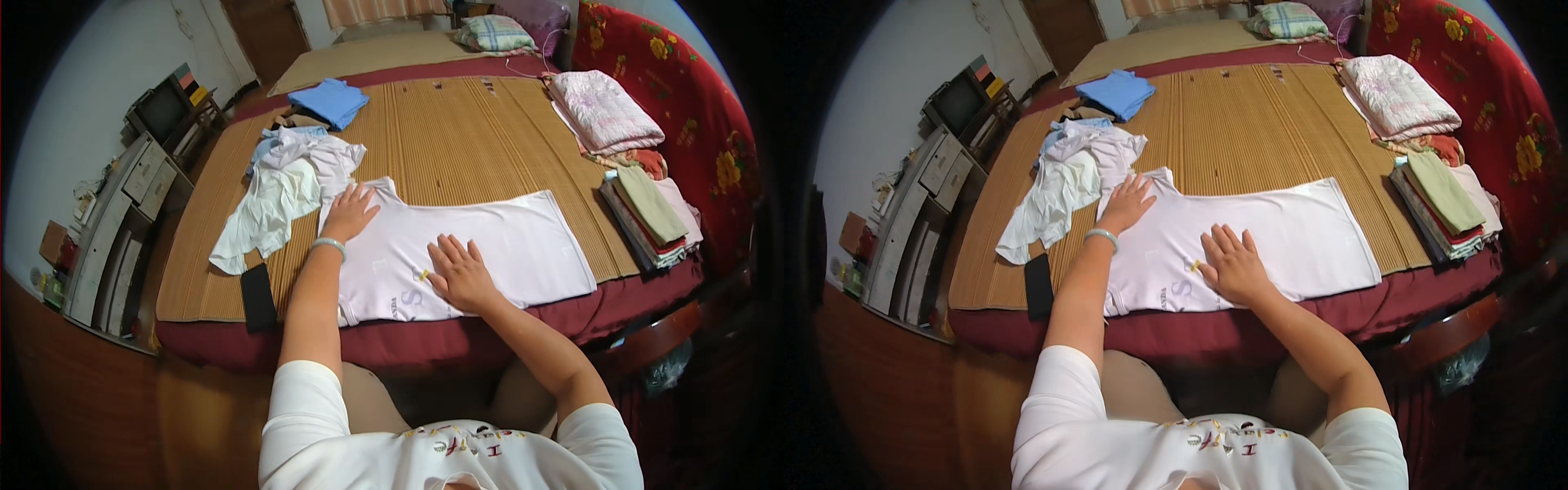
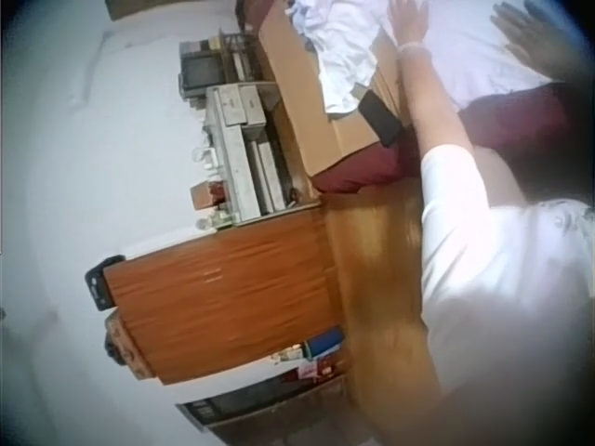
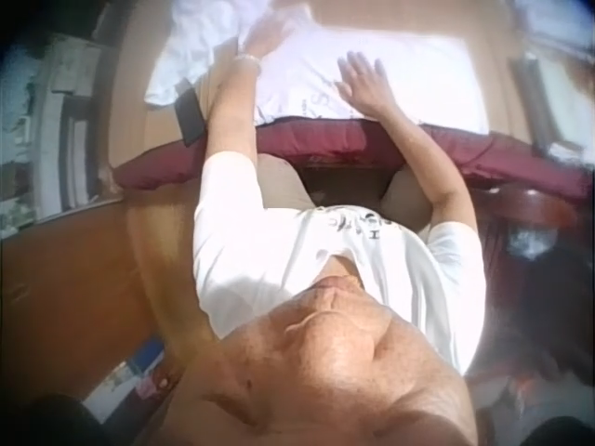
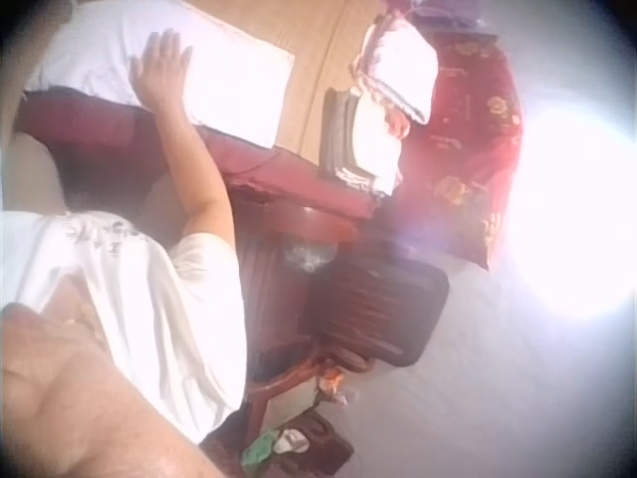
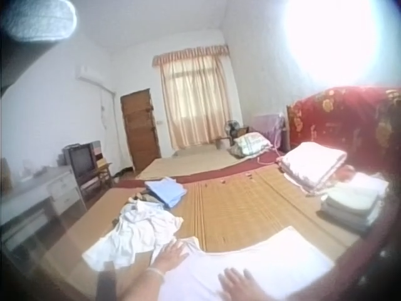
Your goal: The person is folding a light pink t-shirt on a bed.
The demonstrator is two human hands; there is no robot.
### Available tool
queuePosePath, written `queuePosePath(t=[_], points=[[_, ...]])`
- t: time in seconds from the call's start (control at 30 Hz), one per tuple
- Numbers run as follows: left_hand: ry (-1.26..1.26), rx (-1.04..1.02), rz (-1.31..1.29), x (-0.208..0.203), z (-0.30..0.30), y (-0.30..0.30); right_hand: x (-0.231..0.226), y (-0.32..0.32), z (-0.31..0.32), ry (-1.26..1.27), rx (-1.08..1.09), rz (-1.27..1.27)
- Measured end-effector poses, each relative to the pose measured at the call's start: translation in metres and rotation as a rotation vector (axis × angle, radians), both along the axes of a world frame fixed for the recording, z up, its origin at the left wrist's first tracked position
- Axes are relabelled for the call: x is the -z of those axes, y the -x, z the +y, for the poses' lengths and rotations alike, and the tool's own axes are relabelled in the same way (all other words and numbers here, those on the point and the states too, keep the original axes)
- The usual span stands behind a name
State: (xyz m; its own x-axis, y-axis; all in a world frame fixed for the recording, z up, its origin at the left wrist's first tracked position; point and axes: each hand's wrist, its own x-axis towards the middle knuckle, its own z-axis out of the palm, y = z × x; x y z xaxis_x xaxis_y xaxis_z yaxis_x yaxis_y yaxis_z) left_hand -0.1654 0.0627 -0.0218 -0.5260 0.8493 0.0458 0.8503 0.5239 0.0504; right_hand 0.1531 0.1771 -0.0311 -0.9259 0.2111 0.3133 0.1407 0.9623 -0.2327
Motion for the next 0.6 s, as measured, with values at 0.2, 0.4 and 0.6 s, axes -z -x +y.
queuePosePath(t=[0.2, 0.4, 0.6], points=[[0.033, 0.024, 0.023, -0.029, -0.005, -0.073, 0.003, -0.004, 0.014, -0.011, 0.049, 0.024], [0.056, 0.014, 0.053, -0.012, -0.103, -0.070, 0.005, 0.007, 0.006, -0.003, 0.034, 0.014], [0.505, -0.464, 0.165, -0.051, -0.114, -0.073, 0.011, 0.001, 0.012, -0.008, 0.055, 0.012]])
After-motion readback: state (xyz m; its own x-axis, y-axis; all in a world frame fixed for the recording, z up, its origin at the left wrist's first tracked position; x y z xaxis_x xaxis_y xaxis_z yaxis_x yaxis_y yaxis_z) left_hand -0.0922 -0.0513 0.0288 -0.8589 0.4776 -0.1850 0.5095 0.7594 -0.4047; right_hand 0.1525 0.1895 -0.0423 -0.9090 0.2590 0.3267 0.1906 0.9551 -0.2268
